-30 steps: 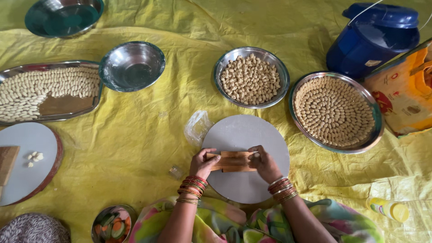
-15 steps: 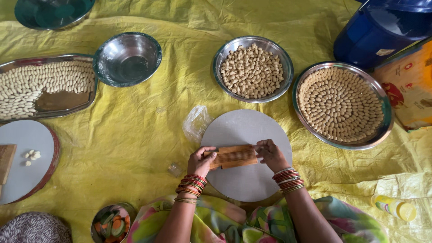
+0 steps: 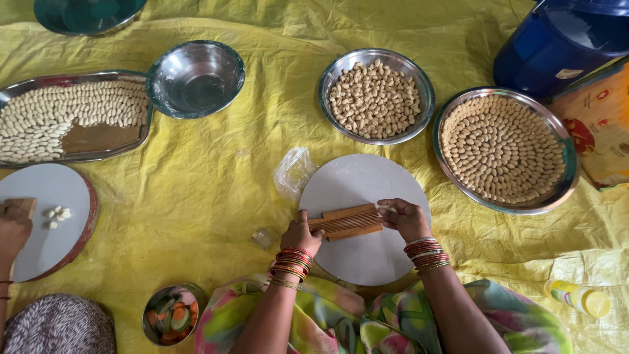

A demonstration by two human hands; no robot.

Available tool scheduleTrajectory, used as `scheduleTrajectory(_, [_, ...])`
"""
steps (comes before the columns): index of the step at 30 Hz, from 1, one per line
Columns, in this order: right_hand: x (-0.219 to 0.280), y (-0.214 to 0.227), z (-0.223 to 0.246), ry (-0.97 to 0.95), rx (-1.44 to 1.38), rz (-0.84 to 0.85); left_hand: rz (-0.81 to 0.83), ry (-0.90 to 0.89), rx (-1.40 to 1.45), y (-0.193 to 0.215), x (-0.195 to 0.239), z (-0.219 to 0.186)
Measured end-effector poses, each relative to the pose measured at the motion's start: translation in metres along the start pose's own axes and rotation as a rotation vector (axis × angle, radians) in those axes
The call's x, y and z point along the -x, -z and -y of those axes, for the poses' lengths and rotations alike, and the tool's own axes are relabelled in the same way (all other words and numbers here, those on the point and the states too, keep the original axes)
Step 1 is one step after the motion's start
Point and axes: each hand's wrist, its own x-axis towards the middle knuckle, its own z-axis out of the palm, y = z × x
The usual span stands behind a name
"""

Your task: The person sits on a yellow floor cloth and repeatedly picks small dough balls from a metal bowl, then presses each one against a grooved wooden board to imprint ridges. The shaped pieces are placed into a second metal bowl. A second person works nearby on a separate tray.

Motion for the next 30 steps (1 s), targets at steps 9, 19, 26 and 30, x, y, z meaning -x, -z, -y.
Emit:
scheduleTrajectory(9, [0.018,-0.032,-0.001,0.04,-0.125,0.227,-0.507,-0.565,0.217,0.003,0.01,-0.016])
scheduleTrajectory(19, [0.036,-0.058,0.006,0.046,-0.189,0.335,0.248,-0.223,0.832,-0.025,-0.01,-0.005])
scheduleTrajectory(26, [0.038,-0.063,0.003,0.228,0.012,0.296,0.317,-0.232,0.969,-0.025,-0.008,-0.002])
scheduleTrajectory(30, [0.046,-0.073,0.01,0.371,0.146,0.226,0.389,-0.262,1.059,-0.021,-0.008,0.0])
